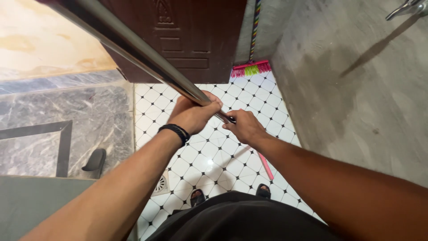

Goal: Cleaning the bathroom floor using a floor squeegee.

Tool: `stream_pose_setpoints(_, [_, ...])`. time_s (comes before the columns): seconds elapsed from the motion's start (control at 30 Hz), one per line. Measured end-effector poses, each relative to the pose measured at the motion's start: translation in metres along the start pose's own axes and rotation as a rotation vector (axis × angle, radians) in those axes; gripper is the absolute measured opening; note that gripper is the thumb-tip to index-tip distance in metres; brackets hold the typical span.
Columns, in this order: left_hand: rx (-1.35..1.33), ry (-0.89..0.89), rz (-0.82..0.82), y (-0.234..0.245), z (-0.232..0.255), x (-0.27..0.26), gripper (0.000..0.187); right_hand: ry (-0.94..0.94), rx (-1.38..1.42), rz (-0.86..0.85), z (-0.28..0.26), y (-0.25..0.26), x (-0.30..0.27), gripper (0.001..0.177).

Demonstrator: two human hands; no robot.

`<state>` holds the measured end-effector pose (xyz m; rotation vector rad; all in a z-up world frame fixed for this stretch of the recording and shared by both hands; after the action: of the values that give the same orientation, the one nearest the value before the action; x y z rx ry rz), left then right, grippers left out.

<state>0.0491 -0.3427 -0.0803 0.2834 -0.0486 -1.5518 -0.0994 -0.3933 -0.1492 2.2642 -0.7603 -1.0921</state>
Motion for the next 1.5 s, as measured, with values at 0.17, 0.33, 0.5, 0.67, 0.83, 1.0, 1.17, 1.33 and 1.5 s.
stream_pose_setpoints(0.17, [0.046, 0.084, 0.046, 0.050, 0.009, -0.040, 0.014, 0.043, 0.006, -0.032, -0.051, -0.029, -0.002, 0.029])
stream_pose_setpoints(0.33, [0.134, 0.154, 0.096, 0.099, 0.003, -0.069, 0.018, 0.085, 0.012, -0.082, -0.100, -0.057, -0.004, 0.028])
stream_pose_setpoints(0.5, [0.218, 0.138, 0.140, 0.140, 0.006, -0.092, 0.020, 0.232, 0.000, -0.068, -0.151, -0.076, -0.006, 0.025])
stream_pose_setpoints(0.67, [0.189, 0.249, 0.173, 0.168, 0.005, -0.121, 0.020, 0.329, -0.023, -0.086, -0.188, -0.095, -0.010, 0.024])
stream_pose_setpoints(0.83, [0.163, 0.286, 0.220, 0.183, 0.014, -0.149, 0.020, 0.276, 0.020, -0.214, -0.205, -0.114, -0.017, 0.024])
stream_pose_setpoints(1.0, [0.182, 0.328, 0.287, 0.194, 0.018, -0.169, 0.023, 0.377, -0.012, -0.176, -0.222, -0.121, -0.017, 0.026])
stream_pose_setpoints(1.17, [0.129, 0.318, 0.329, 0.200, 0.019, -0.185, 0.024, 0.441, -0.008, -0.205, -0.237, -0.130, -0.022, 0.027])
stream_pose_setpoints(1.33, [0.046, 0.259, 0.330, 0.183, 0.027, -0.190, 0.020, 0.481, -0.080, -0.195, -0.244, -0.124, -0.039, 0.026])
stream_pose_setpoints(1.5, [-0.053, 0.211, 0.406, 0.163, 0.051, -0.189, 0.015, 0.550, -0.186, -0.047, -0.243, -0.092, -0.055, 0.027])
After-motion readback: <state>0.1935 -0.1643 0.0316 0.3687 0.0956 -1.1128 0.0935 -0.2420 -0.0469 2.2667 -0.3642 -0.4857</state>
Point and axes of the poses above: each hand's wrist, its own x-axis towards the middle knuckle, its own y-axis out of the back of the hand, z = x × y, the point moved 10 cm from there along x, towards the middle knuckle, and after that the axes turned 13 degrees about -z, right-handed, at the moved point
